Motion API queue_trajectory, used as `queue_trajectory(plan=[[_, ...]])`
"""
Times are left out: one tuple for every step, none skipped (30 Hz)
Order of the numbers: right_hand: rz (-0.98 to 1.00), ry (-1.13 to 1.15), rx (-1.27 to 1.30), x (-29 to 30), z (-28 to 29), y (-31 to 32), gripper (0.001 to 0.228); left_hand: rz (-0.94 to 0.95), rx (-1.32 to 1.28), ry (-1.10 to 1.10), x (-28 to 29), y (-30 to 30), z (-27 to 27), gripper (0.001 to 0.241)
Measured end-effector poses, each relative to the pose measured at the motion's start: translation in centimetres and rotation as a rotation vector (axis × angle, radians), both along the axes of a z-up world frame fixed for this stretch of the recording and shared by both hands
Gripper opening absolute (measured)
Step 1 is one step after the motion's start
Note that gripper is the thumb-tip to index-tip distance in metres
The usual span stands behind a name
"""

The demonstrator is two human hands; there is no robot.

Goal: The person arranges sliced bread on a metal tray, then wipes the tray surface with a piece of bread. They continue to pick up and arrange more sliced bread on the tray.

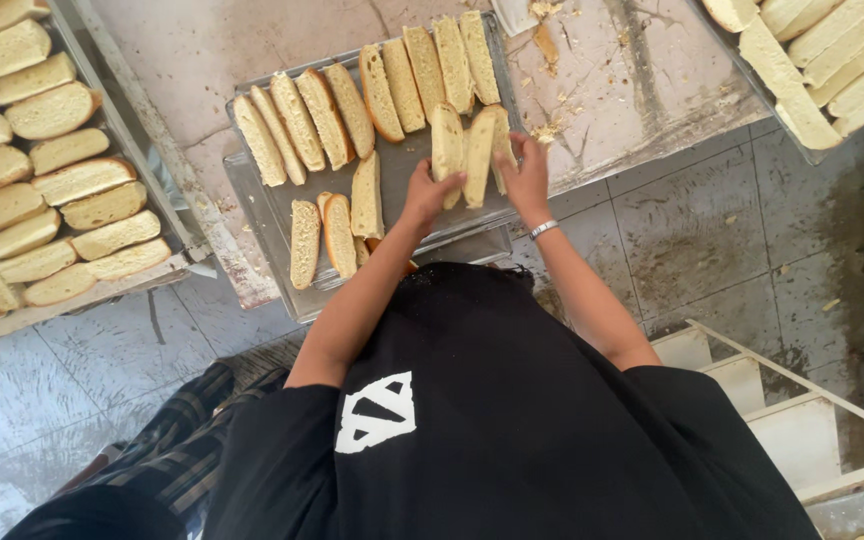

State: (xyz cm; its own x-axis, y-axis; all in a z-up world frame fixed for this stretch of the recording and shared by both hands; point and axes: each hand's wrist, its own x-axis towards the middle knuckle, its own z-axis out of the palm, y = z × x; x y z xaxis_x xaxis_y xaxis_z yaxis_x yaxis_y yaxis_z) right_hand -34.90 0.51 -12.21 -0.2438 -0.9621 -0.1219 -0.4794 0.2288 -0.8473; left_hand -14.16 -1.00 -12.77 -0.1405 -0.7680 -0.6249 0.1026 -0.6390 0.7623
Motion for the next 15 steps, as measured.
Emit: queue_trajectory(plan=[[0.023, 0.247, -0.139, -0.6, -0.4, -0.2, 0.042, 0.073, 0.000, 0.029, -1.1, 0.2, -1.5, 0.062], [0.032, 0.270, -0.147, -0.8, -0.8, -0.2, 0.042, 0.147, -0.001, 0.057, -2.2, 0.5, -2.9, 0.062], [0.042, 0.292, -0.153, -1.1, -1.1, -0.2, 0.041, 0.221, 0.000, 0.085, -3.1, 1.0, -4.2, 0.062], [0.052, 0.315, -0.158, -1.2, -1.3, -0.2, 0.041, 0.207, -0.029, 0.019, -4.0, 1.3, -5.2, 0.062], [0.046, 0.248, -0.136, -1.1, -1.6, -0.2, 0.043, 0.192, -0.054, -0.048, -4.6, 1.7, -5.7, 0.061], [0.040, 0.181, -0.113, -0.9, -1.8, -0.3, 0.044, 0.177, -0.079, -0.115, -5.1, 2.1, -5.9, 0.061], [0.035, 0.114, -0.092, -0.6, -2.1, -0.3, 0.046, 0.113, -0.200, -0.324, -5.2, 2.4, -6.1, 0.056], [0.032, 0.122, -0.090, -0.3, -2.2, 0.0, 0.046, 0.042, -0.321, -0.530, -5.1, 2.6, -6.0, 0.053], [0.029, 0.131, -0.094, -0.1, -2.3, -0.1, 0.046, -0.032, -0.448, -0.732, -5.1, 2.4, -5.8, 0.050], [0.027, 0.141, -0.098, 0.0, -2.4, -0.1, 0.046, 0.000, -0.427, -0.691, -4.7, 2.2, -5.4, 0.053], [0.034, 0.133, -0.096, 0.1, -2.4, -0.1, 0.047, 0.033, -0.408, -0.648, -4.2, 1.9, -4.6, 0.057], [0.041, 0.125, -0.095, 0.3, -2.4, 0.0, 0.047, 0.066, -0.390, -0.603, -3.8, 1.6, -3.5, 0.063], [0.049, 0.119, -0.096, 0.5, -2.4, -0.1, 0.048, 0.053, -0.311, -0.565, -3.4, 1.3, -2.5, 0.061], [0.045, 0.148, -0.103, 0.7, -2.4, -0.2, 0.051, 0.040, -0.232, -0.527, -3.1, 0.9, -1.7, 0.058], [0.041, 0.178, -0.108, 0.9, -2.2, -0.2, 0.055, 0.025, -0.152, -0.485, -3.0, 0.8, -1.2, 0.056]])
